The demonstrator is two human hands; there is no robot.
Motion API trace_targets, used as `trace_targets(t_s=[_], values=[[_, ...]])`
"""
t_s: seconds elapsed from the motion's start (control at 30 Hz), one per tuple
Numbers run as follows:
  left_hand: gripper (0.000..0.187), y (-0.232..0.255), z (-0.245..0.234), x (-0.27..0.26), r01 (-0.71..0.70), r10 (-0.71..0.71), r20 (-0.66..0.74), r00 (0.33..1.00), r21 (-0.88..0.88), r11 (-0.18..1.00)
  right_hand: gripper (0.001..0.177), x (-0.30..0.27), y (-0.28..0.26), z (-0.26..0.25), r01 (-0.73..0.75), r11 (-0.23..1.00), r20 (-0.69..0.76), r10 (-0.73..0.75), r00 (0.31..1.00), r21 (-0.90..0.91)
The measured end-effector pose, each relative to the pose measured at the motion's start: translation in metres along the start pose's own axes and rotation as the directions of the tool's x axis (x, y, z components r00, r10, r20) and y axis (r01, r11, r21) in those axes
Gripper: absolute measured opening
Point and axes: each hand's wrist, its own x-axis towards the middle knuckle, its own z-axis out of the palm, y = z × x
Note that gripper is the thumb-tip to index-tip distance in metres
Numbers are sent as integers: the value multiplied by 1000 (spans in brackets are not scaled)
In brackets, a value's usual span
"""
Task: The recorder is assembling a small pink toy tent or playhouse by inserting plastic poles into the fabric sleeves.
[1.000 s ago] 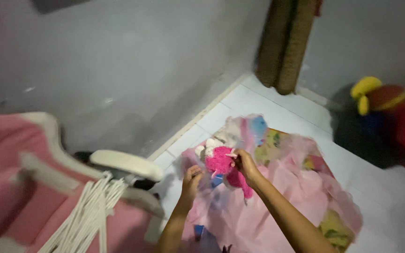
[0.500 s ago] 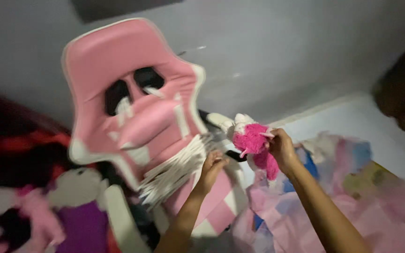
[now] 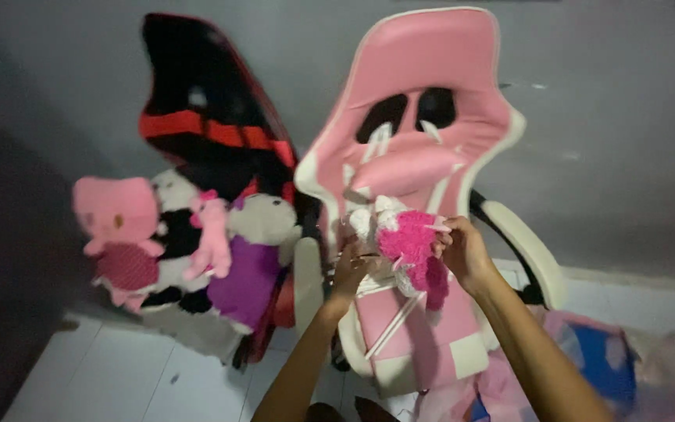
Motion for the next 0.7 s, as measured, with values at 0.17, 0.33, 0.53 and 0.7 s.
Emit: trace_targets(t_s=[0.17,0.33,0.53,0.7], values=[[74,1,-30,-45,-56,50,-25,998,-322,945,19,12,21,49,-65,998,136,65,989,-5],[74,-21,-67,-86,-17,-23,-222,975,-175,984,19,41,63,82,-184,980,246,159,956,79],[63,-29,-117,-129,-129,87,-227,970,-179,975,20,57,106,151,-297,954,324,268,907,42],[69,28,-166,-116,-197,131,-374,918,-144,970,19,55,125,238,-346,936,442,281,852,72]])
